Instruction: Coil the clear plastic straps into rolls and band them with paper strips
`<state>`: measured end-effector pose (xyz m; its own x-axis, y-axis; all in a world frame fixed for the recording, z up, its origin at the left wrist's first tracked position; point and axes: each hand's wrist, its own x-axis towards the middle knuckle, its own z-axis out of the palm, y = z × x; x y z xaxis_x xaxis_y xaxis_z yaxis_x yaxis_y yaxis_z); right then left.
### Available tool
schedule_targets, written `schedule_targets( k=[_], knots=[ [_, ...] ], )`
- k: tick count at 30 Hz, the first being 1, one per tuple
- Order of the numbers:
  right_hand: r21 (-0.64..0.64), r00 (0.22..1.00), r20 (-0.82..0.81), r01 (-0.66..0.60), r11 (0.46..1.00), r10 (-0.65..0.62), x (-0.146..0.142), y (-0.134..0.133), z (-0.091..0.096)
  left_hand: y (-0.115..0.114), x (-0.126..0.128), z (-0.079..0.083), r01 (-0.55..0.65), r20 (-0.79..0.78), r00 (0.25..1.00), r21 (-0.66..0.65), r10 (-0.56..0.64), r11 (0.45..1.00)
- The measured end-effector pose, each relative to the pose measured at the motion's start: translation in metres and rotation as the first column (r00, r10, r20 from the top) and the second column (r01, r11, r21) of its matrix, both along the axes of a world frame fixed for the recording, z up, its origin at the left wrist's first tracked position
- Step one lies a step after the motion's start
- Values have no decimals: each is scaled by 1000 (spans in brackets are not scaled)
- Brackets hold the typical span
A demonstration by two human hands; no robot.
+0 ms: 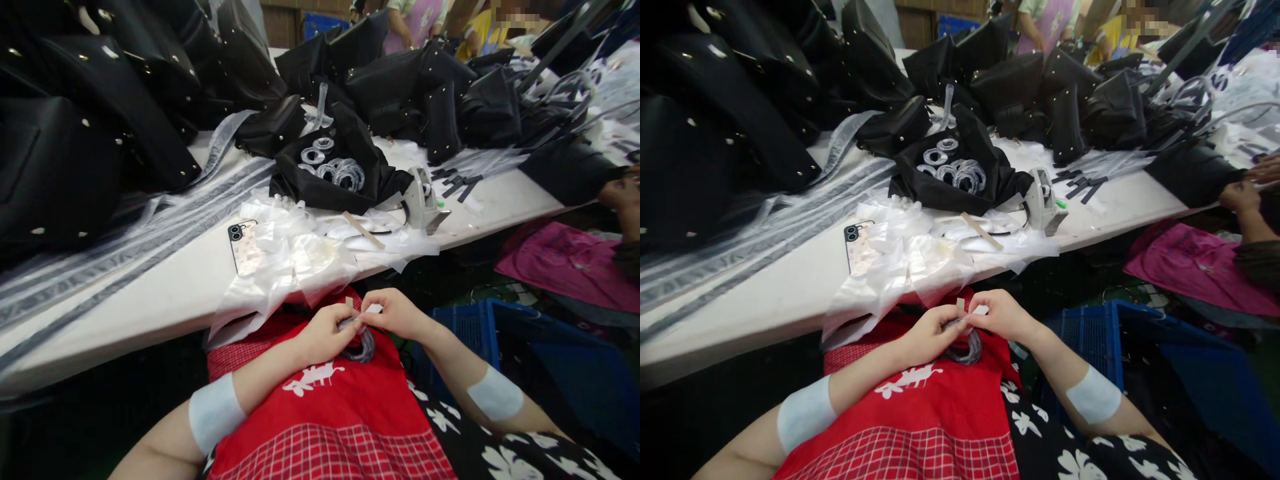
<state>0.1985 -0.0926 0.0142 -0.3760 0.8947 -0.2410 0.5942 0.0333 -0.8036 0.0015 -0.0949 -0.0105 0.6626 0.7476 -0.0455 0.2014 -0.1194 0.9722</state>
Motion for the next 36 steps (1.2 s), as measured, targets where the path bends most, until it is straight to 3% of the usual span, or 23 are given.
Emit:
schedule_targets(
  k=[4,7,9,13,17,21,25,31,36],
  knots=[
    [-326,906,-299,199,924,-300,2,-1,-25,-5,5,2,-9,-73,997,71,14,997],
    [-418,791,-315,380,825,-524,-1,-4,-41,-8,8,-1,-19,-66,998,78,24,997],
    [-487,738,-335,398,778,-586,-6,-9,-49,-9,9,-2,-24,-58,998,97,30,995],
    [-525,673,-451,331,784,-586,-19,-21,-51,-10,11,0,-19,-28,999,115,23,993],
    [-434,646,-474,420,797,-599,-25,-30,-42,-14,11,7,-69,27,997,183,66,981],
    [-242,717,-405,514,823,-567,-24,-35,-33,-17,10,12,-187,11,982,227,189,956],
    [-77,769,-361,539,839,-527,-19,-34,-32,-13,13,6,-203,-61,975,164,215,965],
    [-263,807,-463,269,926,-366,0,-25,-30,-12,16,-10,-222,-47,973,83,226,972],
    [-351,832,-437,191,917,-341,9,-19,-33,-13,18,-18,-237,1,972,5,237,972]
  ],
)
